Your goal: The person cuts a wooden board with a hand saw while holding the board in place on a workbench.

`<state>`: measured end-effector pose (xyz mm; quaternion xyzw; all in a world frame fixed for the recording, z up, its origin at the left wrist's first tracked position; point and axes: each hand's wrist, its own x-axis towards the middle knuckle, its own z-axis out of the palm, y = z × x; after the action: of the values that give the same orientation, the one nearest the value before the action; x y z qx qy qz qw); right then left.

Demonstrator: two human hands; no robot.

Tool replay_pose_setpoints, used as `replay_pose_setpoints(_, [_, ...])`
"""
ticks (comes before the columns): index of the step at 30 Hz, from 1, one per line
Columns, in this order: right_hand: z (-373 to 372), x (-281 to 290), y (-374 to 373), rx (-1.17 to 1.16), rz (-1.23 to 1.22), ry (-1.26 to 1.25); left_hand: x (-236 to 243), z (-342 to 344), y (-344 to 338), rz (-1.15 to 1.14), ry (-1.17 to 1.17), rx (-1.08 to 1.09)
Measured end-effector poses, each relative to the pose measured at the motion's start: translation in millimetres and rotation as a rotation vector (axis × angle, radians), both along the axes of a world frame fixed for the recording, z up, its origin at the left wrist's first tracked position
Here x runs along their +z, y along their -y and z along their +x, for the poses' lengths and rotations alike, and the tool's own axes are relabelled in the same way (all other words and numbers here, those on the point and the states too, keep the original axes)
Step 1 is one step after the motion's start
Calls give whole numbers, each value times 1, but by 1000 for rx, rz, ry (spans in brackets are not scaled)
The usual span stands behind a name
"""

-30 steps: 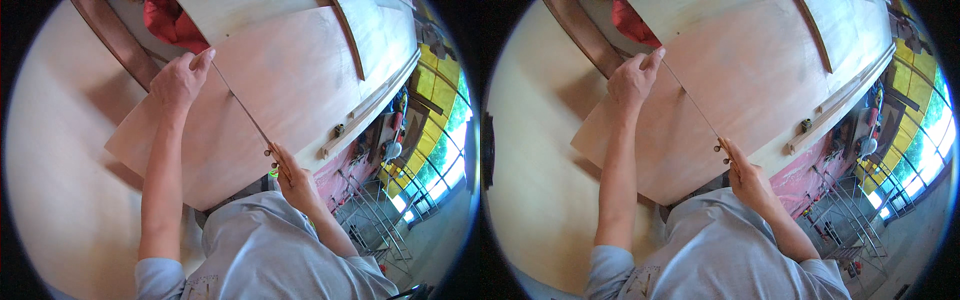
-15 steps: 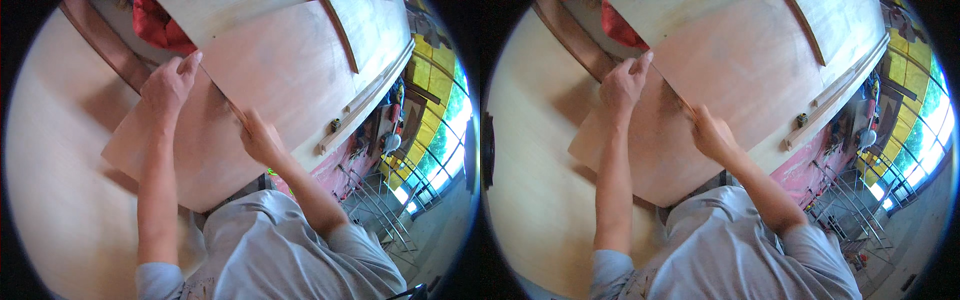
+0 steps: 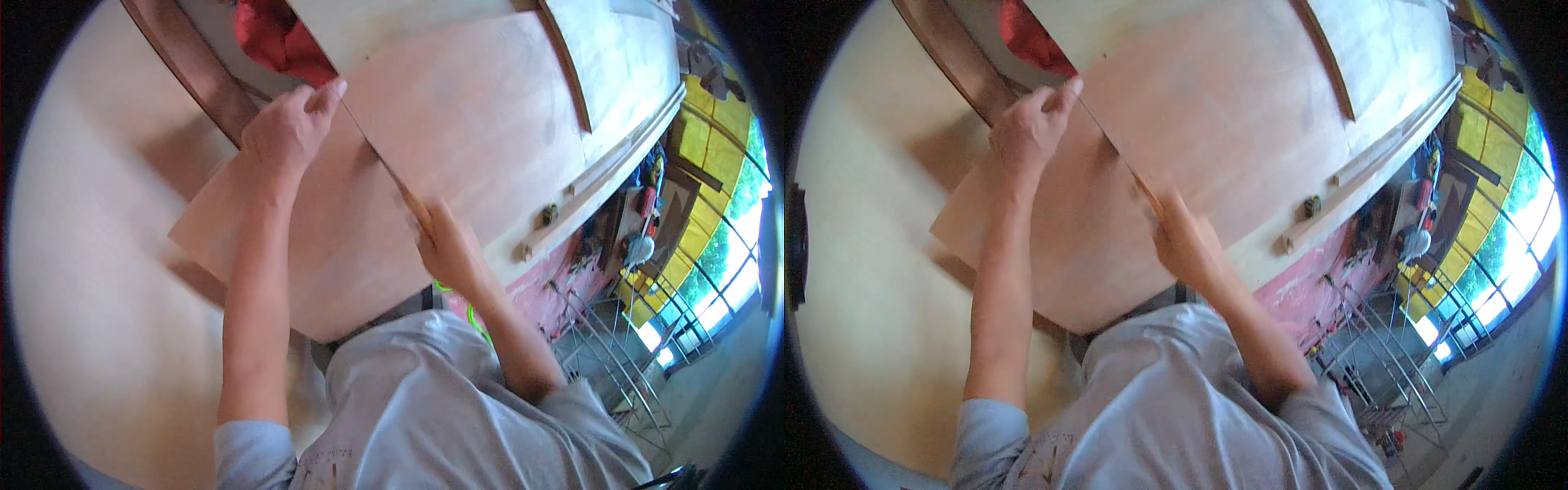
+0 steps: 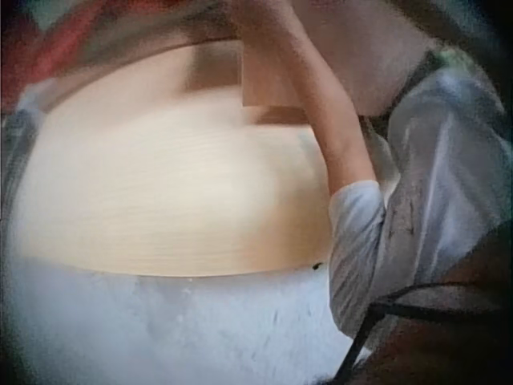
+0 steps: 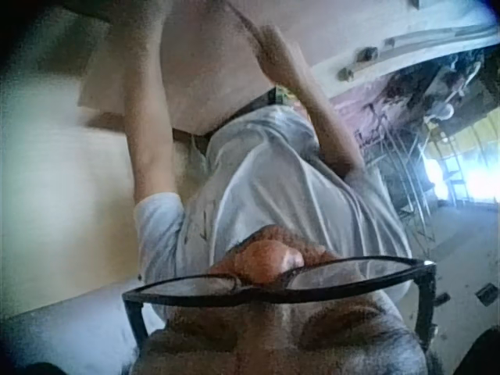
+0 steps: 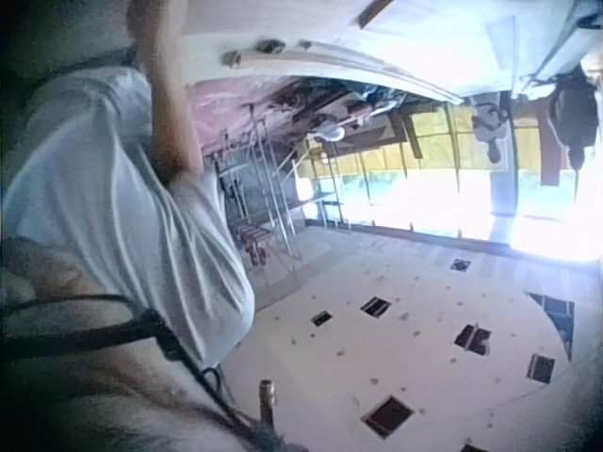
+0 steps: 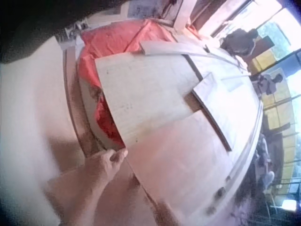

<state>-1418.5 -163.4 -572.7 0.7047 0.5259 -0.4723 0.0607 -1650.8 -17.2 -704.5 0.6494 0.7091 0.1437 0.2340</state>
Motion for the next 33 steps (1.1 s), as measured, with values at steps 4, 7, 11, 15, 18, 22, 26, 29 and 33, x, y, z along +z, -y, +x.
replay_pose_setpoints(4, [10, 78, 45, -185, -64, -57, 8, -13, 9, -3, 0, 15])
replay_pose_setpoints(7, [-5, -13, -19, 15, 41, 44, 9, 11, -4, -6, 59, 15])
replay_pose_setpoints(11, [-5, 5, -3, 64, -34, 76, -13, -9, 9, 27, 60, 4])
replay_pose_setpoints(15, [11, 64, 40, -113, 12, -66, 16, -8, -3, -122, -19, 7])
replay_pose_setpoints(18, [-6, -12, -15, 60, 43, 52, 19, 5, 0, -31, 14, -23])
replay_pose_setpoints(22, [-28, -29, -47, 82, 21, 47, 14, 0, 3, -95, 0, -34])
replay_pose_setpoints(26, [-35, -28, -62, 129, 11, 64, 13, 1, 1, -96, -28, -9])
replay_pose_setpoints(29, [-35, -23, -76, 201, 47, 29, 14, 5, 0, -83, -53, 18])
replay_pose_setpoints(33, [-43, -16, -94, 161, 13, 42, 25, 12, -4, -184, -83, 15])
